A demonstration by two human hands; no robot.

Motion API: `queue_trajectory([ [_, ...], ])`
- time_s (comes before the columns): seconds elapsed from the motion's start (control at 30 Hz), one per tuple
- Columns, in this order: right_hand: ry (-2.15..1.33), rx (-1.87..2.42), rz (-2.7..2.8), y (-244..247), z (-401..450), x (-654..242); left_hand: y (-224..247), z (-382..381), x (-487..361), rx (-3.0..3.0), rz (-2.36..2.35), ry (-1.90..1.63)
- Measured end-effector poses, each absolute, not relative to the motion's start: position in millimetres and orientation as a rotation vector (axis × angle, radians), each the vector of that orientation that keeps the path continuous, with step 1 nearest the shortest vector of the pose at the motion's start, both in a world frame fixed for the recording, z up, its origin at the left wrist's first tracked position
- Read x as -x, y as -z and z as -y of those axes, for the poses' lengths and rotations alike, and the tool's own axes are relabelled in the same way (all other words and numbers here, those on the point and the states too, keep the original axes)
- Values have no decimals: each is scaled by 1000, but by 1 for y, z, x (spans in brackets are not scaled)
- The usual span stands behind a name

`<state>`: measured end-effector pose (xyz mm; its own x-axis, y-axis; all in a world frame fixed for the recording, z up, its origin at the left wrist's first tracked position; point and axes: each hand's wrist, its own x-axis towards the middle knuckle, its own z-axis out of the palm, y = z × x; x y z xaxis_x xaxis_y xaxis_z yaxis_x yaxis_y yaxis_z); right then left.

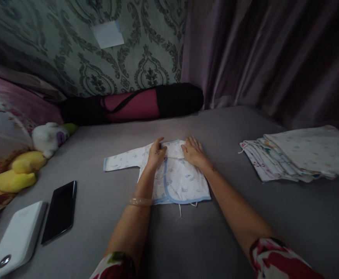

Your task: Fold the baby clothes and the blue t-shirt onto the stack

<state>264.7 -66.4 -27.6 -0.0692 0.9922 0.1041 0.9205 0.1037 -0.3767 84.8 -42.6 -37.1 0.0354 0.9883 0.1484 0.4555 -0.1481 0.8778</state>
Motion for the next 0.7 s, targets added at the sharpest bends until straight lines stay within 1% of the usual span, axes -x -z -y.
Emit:
queue_trajectory([
  [0.17, -269, 1915, 2079, 34, 69, -266, 36, 46, -84, -1695, -1556, -1112],
  [0.47, -207, 2015, 2083, 42, 69, -264, 51, 41, -79, -1854, -1640, -1130],
  [0.63, -196, 2056, 2078, 44, 66, -263, 49, 46, -84, -2021, -1780, -988],
  [0.7, -240, 2075, 2085, 40, 66, -264, 42, 49, -84, -2045, -1837, -919],
])
